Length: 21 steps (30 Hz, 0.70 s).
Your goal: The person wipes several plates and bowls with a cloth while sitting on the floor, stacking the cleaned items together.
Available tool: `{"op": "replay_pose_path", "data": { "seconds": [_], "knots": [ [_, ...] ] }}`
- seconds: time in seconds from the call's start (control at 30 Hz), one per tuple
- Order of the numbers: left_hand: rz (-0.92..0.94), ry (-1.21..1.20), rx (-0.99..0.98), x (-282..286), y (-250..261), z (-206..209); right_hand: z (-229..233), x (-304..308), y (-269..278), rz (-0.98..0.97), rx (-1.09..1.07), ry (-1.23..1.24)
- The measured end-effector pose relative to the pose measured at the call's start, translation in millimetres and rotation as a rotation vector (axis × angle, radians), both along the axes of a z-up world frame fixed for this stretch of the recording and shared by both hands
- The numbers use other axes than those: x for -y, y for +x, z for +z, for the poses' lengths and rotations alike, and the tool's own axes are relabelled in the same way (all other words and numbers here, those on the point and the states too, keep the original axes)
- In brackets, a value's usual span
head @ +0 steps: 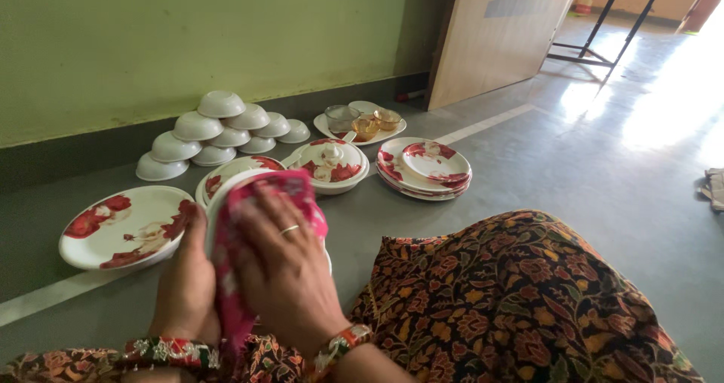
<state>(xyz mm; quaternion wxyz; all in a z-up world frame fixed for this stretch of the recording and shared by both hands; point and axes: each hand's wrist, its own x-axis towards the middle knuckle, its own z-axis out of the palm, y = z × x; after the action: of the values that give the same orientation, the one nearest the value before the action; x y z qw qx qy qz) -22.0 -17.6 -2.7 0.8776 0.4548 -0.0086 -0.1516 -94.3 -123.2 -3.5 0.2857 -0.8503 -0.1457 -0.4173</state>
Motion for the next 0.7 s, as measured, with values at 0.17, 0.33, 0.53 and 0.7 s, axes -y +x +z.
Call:
{"op": "replay_pose_path", "data": {
  "seconds": [0.17, 0.33, 0.53, 0.7],
  "knots": [
    [0.000, 0.093, 0.035, 0, -9, 3, 3, 2, -2, -0.207, -0.294, 0.291],
    [0.045, 0.312, 0.105, -6, 11, -6, -11, -18, -5, -0.046, -0.039, 0.023],
    [0.048, 0.809, 0.244, -8, 22, -41, -33, 28, 50, -0.315, -0.030, -0.053],
    [0.196, 0.938, 0.905, -3, 29, -47, -24, 29, 31, -0.174, -0.272, 0.298]
  ]
}}
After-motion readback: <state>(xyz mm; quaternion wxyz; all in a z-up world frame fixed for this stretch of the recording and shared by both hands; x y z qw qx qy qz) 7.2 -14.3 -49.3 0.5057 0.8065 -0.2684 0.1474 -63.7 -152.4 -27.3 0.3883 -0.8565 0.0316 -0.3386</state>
